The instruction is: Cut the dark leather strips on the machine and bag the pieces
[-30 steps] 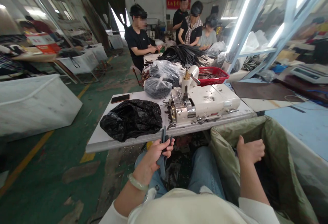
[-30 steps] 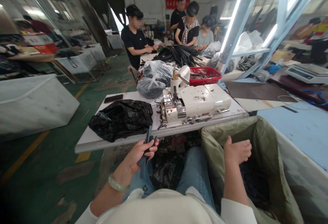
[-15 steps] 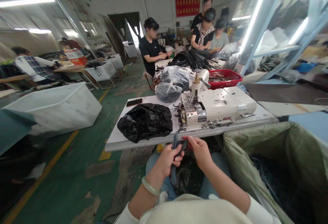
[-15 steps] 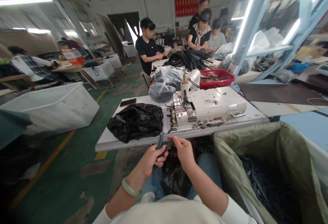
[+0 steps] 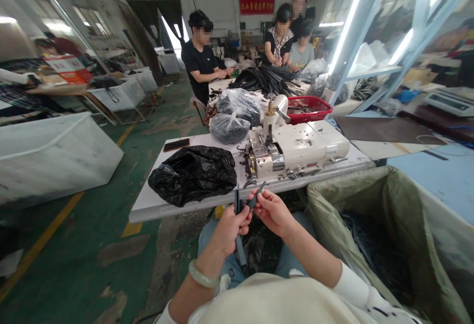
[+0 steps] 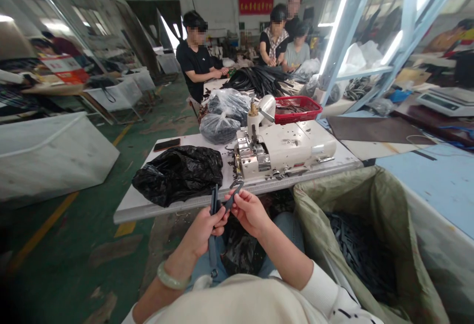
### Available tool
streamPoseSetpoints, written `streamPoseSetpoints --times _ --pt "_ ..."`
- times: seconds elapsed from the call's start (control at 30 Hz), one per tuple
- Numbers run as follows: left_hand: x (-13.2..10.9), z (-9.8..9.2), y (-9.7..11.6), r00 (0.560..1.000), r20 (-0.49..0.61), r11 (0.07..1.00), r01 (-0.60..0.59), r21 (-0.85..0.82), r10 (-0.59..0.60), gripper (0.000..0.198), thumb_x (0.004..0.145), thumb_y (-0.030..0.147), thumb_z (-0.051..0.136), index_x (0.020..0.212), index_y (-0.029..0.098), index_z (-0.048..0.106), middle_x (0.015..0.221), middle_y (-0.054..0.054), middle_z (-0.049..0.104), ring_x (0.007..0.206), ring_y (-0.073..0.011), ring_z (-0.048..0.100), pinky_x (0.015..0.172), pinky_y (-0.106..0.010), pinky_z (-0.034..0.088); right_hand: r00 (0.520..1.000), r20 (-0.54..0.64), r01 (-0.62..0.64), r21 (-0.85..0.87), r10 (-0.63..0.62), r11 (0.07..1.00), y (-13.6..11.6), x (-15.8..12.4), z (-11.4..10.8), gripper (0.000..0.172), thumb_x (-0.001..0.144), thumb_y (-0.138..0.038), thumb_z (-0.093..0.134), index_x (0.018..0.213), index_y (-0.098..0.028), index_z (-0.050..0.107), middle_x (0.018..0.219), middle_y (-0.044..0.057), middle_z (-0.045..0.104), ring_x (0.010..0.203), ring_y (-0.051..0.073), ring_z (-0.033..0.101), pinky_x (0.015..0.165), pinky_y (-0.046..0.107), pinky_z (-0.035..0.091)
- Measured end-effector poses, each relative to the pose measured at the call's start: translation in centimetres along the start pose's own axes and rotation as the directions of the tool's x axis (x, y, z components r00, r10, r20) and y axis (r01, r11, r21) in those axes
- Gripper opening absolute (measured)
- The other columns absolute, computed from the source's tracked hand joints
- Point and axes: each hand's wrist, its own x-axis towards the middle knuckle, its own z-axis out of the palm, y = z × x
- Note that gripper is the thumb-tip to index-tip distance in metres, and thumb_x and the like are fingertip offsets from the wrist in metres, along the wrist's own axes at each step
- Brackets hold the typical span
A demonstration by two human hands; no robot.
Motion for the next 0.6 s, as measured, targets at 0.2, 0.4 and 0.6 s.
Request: streamPoseSetpoints --times 0.2,0.4,0.6 --pt "0.4 -0.2 -0.2 0.994 0.059 0.995 0.095 -0.009 -0.095 0.039 0.071 0.042 0.077 0.089 0.012 0.059 0.065 0.003 0.047 0.046 -0.0006 0.025 0.039 -0.014 0.012 0.999 0.029 -0.025 -0.052 0.026 0.998 0.0 0.3 -0.3 0.023 0.071 -0.03 0.081 0.087 -0.017 0.071 0.074 -0.001 0.065 0.053 0.004 0.048 0.055 0.016 0.045" --pt "0.9 -1.3 -0.4 0.995 -0.009 0.995 0.095 -0.017 -0.095 0.046 0.069 0.049 0.075 0.089 0.011 0.061 0.059 0.005 0.043 0.044 -0.0007 0.023 0.038 -0.013 0.009 0.983 -0.123 0.101 -0.263 -0.137 0.96 -1.2 3.6 -1.9 0.031 0.069 -0.044 0.078 0.074 -0.015 0.069 0.062 -0.002 0.06 0.052 0.006 0.049 0.051 0.017 0.041" --pt "1.1 -2.6 0.0 0.998 -0.036 0.992 0.051 -0.118 -0.056 0.047 0.076 0.057 0.066 0.098 0.016 0.057 0.055 0.007 0.041 0.041 -0.0008 0.02 0.039 -0.01 0.009 0.894 -0.387 0.027 -0.456 -0.225 0.89 -4.8 9.4 -4.7 0.032 0.069 -0.042 0.073 0.064 -0.014 0.058 0.044 -0.005 0.048 0.035 0.004 0.037 0.034 0.016 0.024"
